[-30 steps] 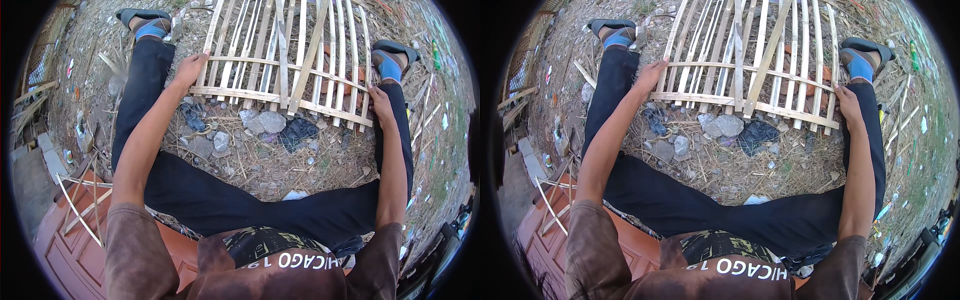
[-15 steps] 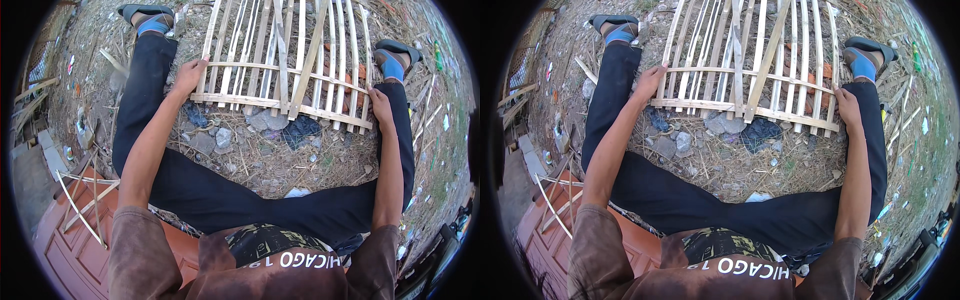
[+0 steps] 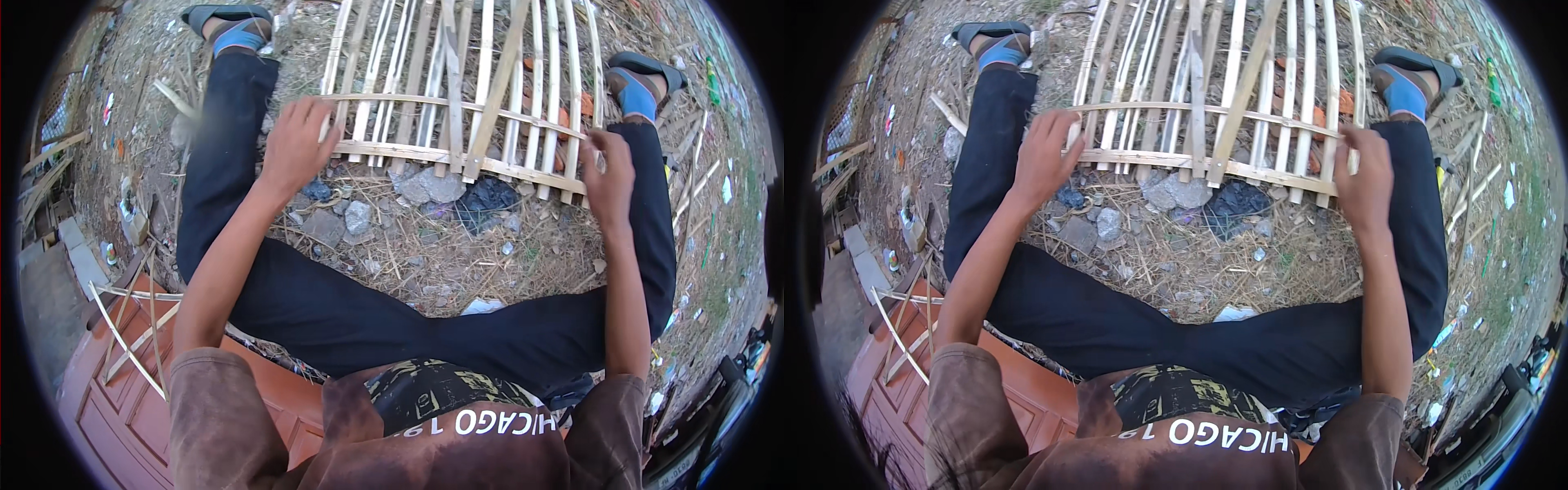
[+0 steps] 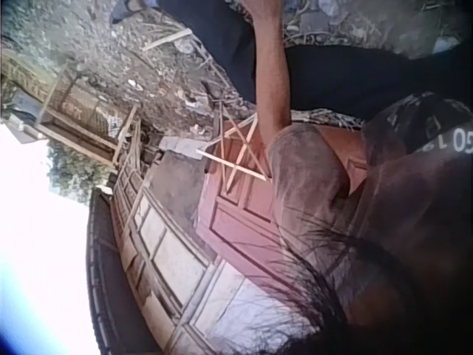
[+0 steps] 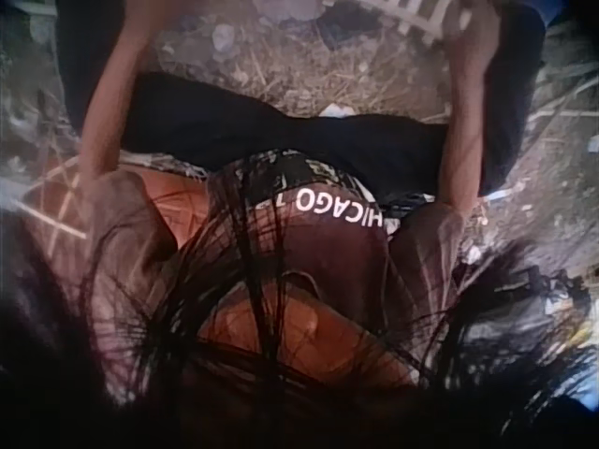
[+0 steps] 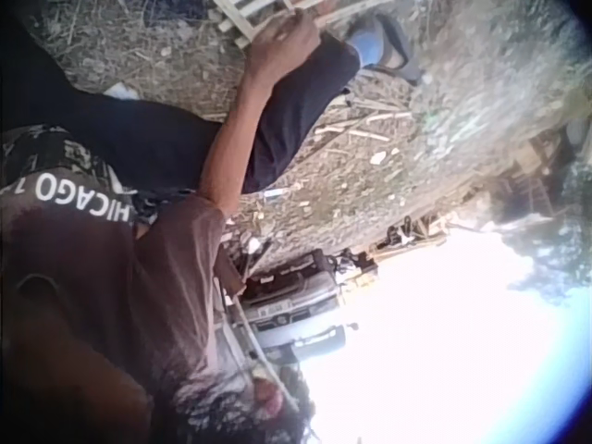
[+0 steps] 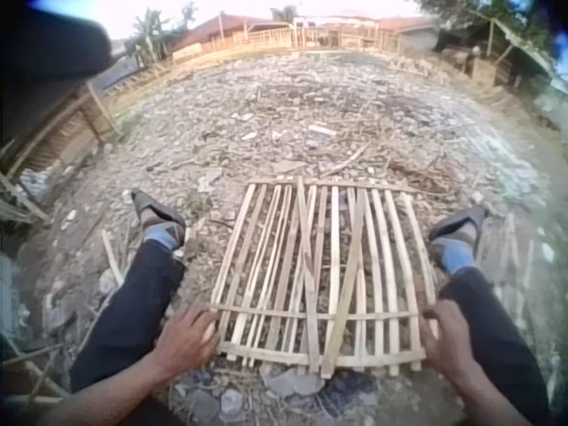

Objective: The person constructs a wooden lattice structure and a star-shaped frame, using a hammer to secure thin wooden strips with small nails while sitting on the ground.

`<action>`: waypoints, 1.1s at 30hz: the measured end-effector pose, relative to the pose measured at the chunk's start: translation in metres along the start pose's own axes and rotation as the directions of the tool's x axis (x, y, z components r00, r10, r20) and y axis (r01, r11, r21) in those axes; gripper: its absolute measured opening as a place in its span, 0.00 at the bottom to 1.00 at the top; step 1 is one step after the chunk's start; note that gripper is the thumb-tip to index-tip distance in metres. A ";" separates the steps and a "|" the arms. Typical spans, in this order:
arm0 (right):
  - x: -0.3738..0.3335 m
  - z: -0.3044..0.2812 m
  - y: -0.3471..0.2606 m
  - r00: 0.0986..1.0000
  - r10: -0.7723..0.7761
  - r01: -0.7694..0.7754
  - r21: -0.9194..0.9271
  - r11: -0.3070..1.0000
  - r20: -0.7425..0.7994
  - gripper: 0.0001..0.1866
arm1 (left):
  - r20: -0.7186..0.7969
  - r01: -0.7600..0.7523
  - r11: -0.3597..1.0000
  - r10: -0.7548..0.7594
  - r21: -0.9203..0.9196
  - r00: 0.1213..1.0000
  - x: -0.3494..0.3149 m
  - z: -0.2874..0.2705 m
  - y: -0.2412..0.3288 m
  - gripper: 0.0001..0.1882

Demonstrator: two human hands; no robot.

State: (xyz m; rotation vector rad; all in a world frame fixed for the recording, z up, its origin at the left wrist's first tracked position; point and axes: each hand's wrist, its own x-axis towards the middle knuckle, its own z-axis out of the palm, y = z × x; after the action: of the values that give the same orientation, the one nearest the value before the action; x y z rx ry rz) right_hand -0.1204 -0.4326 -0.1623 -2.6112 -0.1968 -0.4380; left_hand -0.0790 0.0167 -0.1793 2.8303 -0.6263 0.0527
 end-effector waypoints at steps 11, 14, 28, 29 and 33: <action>-0.118 0.003 -0.047 0.361 -0.500 0.471 0.310 0.826 0.787 0.22 | 0.595 -0.585 0.752 0.629 -0.303 0.500 -0.077 0.031 0.058 0.25; -0.104 -0.022 -0.023 0.314 -0.476 0.470 0.301 0.830 0.822 0.20 | 0.632 -0.588 0.765 0.597 -0.263 0.494 -0.077 0.021 0.048 0.22; -0.084 -0.025 -0.042 0.516 -0.513 0.508 0.237 0.828 0.687 0.16 | 0.609 -0.595 0.732 0.649 -0.332 0.457 -0.066 0.017 0.055 0.14; -0.084 -0.021 -0.049 0.540 -0.521 0.522 0.223 0.824 0.661 0.18 | 0.532 -0.599 0.720 0.679 -0.349 0.506 -0.065 0.017 0.057 0.15; -0.101 -0.003 -0.048 0.561 -0.491 0.490 0.210 0.846 0.667 0.21 | 0.393 -0.613 0.723 0.690 -0.320 0.608 -0.065 0.015 0.067 0.18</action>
State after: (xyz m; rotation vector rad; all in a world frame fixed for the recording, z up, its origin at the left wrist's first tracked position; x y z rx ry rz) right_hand -0.2263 -0.3976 -0.1733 -2.5508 -1.2109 0.4391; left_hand -0.1663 -0.0190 -0.1840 2.2854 -1.6827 -0.5827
